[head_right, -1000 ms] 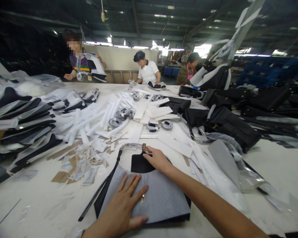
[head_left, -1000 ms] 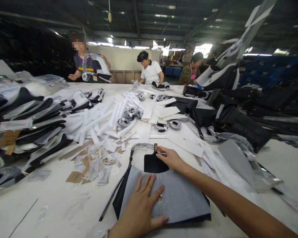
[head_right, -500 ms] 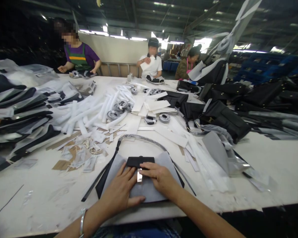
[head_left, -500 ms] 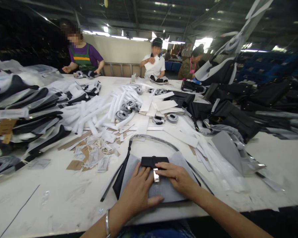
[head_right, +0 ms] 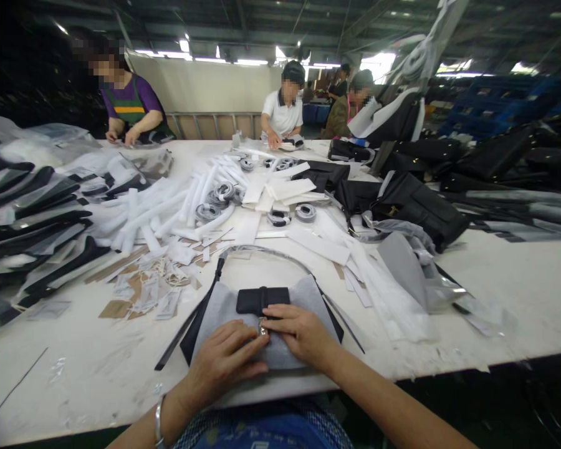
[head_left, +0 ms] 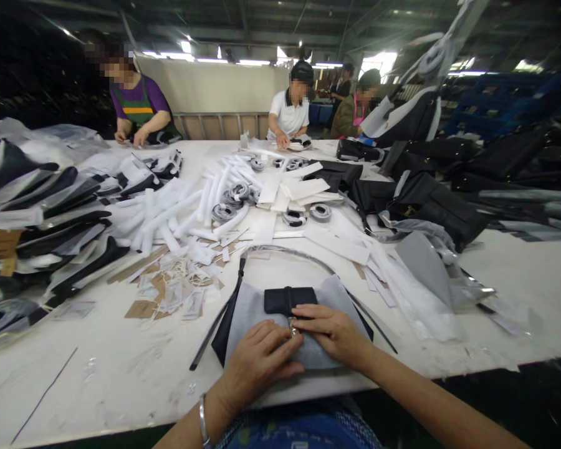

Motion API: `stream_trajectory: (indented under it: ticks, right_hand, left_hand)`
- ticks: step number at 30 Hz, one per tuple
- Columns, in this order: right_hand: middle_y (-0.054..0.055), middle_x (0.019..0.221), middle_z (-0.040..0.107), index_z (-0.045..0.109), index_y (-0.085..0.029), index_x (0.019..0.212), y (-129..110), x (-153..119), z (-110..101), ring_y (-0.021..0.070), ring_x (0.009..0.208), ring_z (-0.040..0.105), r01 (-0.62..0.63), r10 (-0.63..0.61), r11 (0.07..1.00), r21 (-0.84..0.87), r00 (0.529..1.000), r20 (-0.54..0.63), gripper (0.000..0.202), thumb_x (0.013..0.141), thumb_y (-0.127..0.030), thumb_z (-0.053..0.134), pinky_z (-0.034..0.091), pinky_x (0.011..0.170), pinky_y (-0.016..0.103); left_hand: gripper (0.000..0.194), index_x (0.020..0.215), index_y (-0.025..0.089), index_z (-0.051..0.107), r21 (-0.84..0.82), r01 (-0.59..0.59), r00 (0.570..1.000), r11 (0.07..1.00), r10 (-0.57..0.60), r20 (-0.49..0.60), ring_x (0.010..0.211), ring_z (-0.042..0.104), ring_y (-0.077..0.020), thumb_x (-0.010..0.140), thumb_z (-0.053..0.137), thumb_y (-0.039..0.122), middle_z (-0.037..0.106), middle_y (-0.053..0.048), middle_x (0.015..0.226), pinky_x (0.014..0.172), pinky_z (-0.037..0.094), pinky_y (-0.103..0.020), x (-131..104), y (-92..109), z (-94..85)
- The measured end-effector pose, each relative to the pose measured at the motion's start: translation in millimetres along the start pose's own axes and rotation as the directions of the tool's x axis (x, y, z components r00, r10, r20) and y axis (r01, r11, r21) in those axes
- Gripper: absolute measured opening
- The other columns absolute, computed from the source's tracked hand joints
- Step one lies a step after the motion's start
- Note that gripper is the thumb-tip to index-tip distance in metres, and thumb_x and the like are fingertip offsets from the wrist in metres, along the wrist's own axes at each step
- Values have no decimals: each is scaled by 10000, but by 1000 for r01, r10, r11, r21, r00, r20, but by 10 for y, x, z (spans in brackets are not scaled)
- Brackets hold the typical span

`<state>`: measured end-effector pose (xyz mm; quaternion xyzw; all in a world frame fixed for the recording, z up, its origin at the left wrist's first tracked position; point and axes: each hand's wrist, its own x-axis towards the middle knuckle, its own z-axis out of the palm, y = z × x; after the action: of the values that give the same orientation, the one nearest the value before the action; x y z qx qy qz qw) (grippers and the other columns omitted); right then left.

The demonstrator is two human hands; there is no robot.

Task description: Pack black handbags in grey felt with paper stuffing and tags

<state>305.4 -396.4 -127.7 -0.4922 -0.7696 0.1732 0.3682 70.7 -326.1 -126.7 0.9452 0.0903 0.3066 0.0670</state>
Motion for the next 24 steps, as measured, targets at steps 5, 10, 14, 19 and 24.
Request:
stream_trajectory:
  ticks: [5, 10, 14, 19, 24]
  right_hand:
    - [37, 1278, 692, 662, -263, 1276, -49, -1, 2, 168, 1224, 612, -91, 91, 995, 35, 996, 0, 372, 975, -119, 498, 489, 1085, 359]
    - [61, 1329, 653, 559, -264, 1383, -83, 13, -15, 200, 1247, 588, -172, 172, 985, 26, 985, -24, 440, 955, -165, 584, 466, 1102, 396]
    - [78, 1312, 651, 575, -256, 1338, -93, 1, -21, 223, 1247, 577, -195, 196, 980, 24, 980, -40, 426, 927, -155, 625, 451, 1108, 429]
    - [97, 1301, 636, 570, -236, 1313, -99, 39, -46, 231, 1242, 564, -218, 219, 975, 26, 976, -7, 436, 896, -177, 683, 448, 1099, 436]
    - [129, 1334, 601, 559, -219, 1319, -120, 69, -85, 254, 1268, 541, -166, 165, 986, 28, 986, 36, 513, 855, -313, 758, 445, 1099, 450]
  left_hand:
    - [355, 1220, 170, 606, -56, -11, 1000, 998, 13, 28, 955, 647, -204, 942, 646, 388, 704, -65, 1035, 877, 530, -348, 7, -6, 1]
    - [348, 1217, 176, 608, -70, 7, 999, 998, -4, 43, 924, 657, -202, 944, 644, 388, 702, -71, 1018, 819, 541, -341, 0, -16, 30]
    - [349, 1218, 174, 602, -92, 24, 998, 995, -18, 65, 941, 657, -208, 941, 648, 382, 694, -80, 1037, 819, 545, -353, -14, -27, 54]
    - [383, 1254, 192, 580, -144, 74, 993, 987, -59, 103, 994, 652, -214, 937, 650, 395, 687, -85, 1094, 850, 545, -361, -23, -41, 61]
    - [404, 1225, 159, 562, -154, 86, 996, 984, -81, 42, 966, 659, -212, 927, 658, 415, 693, -95, 1066, 837, 551, -351, -29, -37, 69]
